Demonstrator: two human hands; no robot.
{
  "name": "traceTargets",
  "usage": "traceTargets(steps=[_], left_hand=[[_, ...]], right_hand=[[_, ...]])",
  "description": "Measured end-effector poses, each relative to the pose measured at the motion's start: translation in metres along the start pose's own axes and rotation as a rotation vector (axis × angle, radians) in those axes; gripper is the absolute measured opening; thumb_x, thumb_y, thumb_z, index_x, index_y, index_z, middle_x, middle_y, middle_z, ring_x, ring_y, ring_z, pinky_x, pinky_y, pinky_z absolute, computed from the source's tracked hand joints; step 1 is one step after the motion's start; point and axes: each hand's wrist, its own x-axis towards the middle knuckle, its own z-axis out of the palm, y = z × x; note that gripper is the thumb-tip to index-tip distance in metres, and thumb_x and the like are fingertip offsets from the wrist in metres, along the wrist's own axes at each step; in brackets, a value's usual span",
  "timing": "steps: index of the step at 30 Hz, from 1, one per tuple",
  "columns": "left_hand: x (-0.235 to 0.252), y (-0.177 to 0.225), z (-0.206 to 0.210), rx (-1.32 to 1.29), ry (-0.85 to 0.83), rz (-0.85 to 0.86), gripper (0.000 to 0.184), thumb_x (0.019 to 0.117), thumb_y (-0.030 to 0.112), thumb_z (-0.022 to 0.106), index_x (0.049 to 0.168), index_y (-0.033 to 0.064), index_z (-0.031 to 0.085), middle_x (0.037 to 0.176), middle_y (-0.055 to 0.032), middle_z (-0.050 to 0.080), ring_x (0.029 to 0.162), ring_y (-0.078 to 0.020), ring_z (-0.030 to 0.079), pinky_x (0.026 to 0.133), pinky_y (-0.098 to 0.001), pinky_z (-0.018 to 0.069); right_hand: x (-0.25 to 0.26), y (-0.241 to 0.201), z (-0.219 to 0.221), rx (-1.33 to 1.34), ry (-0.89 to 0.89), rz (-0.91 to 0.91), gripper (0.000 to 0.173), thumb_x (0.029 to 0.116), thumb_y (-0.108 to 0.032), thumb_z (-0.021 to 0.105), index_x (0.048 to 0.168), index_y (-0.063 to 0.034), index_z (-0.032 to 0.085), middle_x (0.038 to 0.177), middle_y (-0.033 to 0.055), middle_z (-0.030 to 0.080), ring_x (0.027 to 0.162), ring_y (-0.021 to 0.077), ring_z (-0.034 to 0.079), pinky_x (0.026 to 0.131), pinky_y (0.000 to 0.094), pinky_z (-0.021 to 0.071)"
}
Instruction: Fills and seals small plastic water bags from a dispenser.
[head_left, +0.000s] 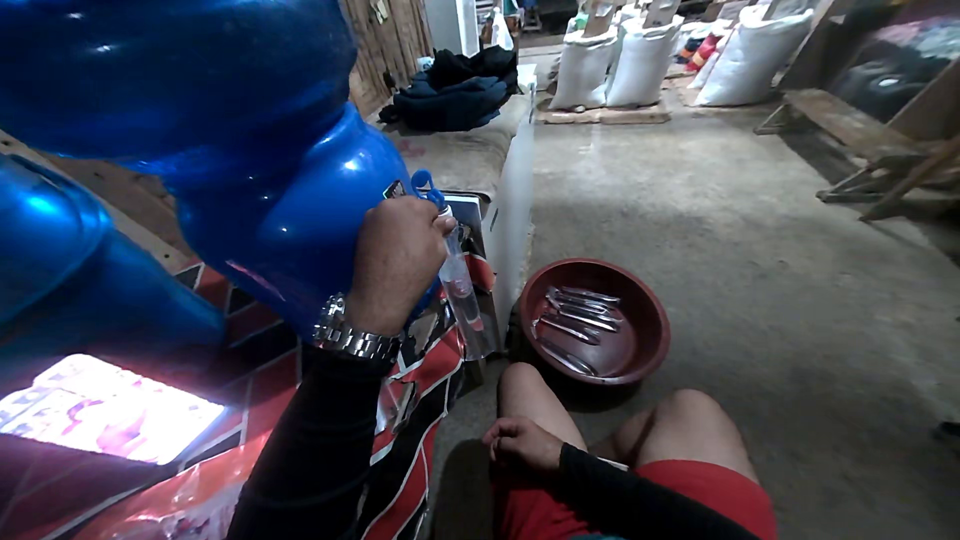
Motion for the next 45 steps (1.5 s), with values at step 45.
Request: traceTargets(steps=[45], left_hand=[[0.001, -0.020, 0.005, 0.056, 0.050, 0.177, 0.026, 0.0972, 0.019, 0.065, 0.090, -0.0049, 0.072, 0.108, -0.0285, 0.065, 0.106, -0.0459, 0.063, 0.090, -0.0648, 0.0488]], right_hand=[[-0.026, -0.431, -0.040, -0.775, 0.449, -0.732, 0.039, 0.1037, -0.026, 0.063, 0.140, -0.0118, 0.063, 0.129, 0.0109, 0.069, 0.118, 0.0241, 0.066, 0.102, 0.0486, 0.0519]])
